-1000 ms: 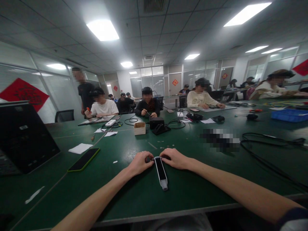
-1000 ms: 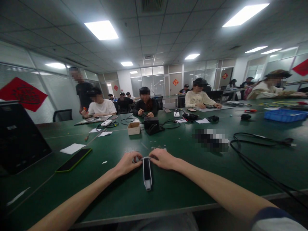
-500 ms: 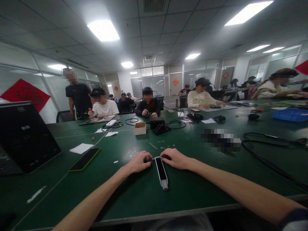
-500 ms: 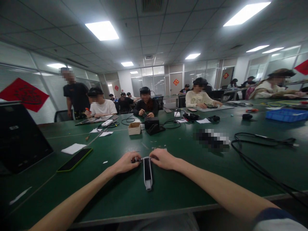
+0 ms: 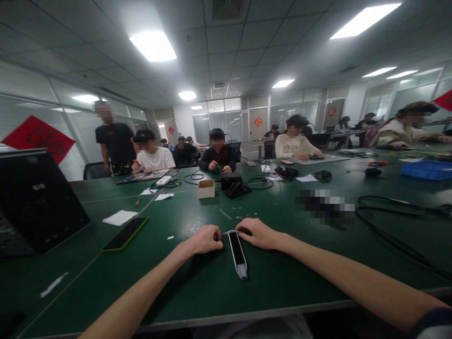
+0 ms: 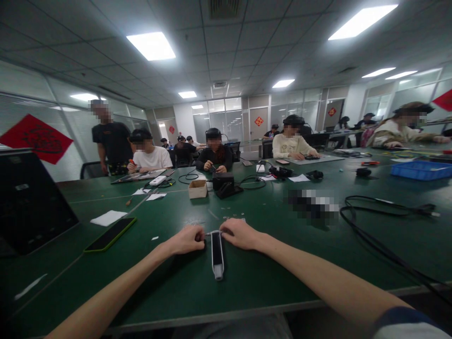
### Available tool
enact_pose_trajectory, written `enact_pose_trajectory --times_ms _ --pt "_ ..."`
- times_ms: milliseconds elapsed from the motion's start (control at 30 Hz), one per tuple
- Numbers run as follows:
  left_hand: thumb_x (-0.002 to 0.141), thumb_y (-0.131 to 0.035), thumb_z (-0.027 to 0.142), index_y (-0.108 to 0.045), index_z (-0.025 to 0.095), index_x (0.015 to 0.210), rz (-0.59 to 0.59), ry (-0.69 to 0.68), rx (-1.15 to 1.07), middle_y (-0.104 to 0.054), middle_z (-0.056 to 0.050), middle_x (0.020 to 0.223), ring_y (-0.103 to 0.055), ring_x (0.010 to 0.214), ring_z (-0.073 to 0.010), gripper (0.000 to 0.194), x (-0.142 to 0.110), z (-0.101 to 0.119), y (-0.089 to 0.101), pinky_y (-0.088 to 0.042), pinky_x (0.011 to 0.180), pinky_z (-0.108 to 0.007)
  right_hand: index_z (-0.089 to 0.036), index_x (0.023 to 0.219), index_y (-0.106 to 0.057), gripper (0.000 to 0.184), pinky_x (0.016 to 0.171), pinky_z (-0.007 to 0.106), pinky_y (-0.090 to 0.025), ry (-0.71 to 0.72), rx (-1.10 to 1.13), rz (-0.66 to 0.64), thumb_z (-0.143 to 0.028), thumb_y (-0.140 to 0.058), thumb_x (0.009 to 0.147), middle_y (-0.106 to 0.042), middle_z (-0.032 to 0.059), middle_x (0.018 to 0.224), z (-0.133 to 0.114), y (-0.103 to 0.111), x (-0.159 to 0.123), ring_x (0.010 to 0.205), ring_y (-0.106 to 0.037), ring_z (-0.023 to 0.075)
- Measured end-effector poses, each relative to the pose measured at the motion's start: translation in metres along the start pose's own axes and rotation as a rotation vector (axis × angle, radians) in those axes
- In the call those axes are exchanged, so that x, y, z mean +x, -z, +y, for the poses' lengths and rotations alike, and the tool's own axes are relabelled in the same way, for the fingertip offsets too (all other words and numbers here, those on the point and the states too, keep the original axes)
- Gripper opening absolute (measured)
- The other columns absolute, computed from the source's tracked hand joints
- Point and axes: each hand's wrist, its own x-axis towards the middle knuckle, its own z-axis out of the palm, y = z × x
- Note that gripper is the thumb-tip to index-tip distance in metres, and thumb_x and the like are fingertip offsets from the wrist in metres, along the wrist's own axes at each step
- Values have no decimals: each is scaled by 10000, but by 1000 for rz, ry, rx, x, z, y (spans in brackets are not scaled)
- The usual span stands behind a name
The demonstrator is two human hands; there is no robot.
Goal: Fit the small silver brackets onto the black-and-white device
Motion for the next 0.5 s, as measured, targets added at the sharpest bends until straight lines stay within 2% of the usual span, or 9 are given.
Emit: enact_pose_trajectory --times_ms 233,400,500 --pt "700 -577 255 -604 180 771 61 -12 5 -638 -3 764 -583 696 -162 108 -1 -6 1 -406 578 -229 -173 1048 -638 222 769 315 -489 -13 39 -4 -281 -507 904 -646 58 977 2 0 -1 862 -589 177" --pt "720 -584 255 -583 173 764 170 -14 -19 -621 3 754 -564 673 -149 93 -3 -1 6 -393 580 -227 -178 1061 -633 229 766 316 -486 -36 55 -12 -289 -514 901 -641 61 996 2 0 -1 873 -586 181" --pt "743 -581 250 -564 169 794 252 -67 -96 -594 13 737 -540 654 -136 97 -4 2 5 -382 563 -222 -173 1071 -627 236 758 315 -486 -29 39 -6 -289 -522 894 -639 62 992 3 1 -1 862 -584 180"
